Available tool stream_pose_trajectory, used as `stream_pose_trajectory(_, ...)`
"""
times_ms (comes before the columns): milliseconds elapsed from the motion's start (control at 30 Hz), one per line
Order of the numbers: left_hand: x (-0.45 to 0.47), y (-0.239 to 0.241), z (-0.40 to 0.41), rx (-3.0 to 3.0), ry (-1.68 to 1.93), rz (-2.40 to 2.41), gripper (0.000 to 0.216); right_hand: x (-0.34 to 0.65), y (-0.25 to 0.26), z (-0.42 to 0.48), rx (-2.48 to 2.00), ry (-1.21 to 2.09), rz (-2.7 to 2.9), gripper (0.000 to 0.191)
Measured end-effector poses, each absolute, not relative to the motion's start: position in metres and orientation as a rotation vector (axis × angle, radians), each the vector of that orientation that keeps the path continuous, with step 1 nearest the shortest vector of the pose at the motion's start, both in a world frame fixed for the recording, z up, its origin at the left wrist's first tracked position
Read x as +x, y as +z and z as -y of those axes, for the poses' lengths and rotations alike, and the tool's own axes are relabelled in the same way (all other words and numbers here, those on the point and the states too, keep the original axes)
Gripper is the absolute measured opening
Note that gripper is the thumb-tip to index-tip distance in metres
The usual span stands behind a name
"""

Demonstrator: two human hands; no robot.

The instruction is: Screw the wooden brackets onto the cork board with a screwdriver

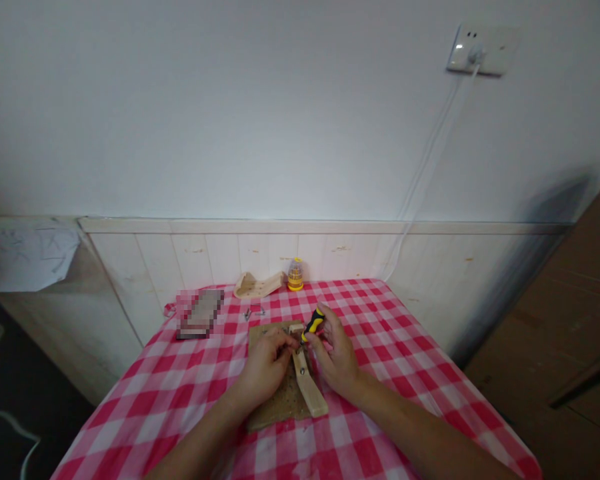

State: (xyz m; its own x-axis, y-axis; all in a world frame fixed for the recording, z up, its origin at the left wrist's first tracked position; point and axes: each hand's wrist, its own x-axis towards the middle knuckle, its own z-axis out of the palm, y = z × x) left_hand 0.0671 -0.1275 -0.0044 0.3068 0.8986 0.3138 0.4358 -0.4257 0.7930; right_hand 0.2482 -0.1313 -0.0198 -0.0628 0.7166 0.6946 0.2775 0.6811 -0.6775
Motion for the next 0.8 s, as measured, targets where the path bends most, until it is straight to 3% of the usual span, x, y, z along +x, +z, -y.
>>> stream_pose_trajectory(800,0.068,-0.005,0.128,2.009,1.045,-1.161,0.017,0.248,-0.015,0.136,-0.786,0.431,1.712,0.05)
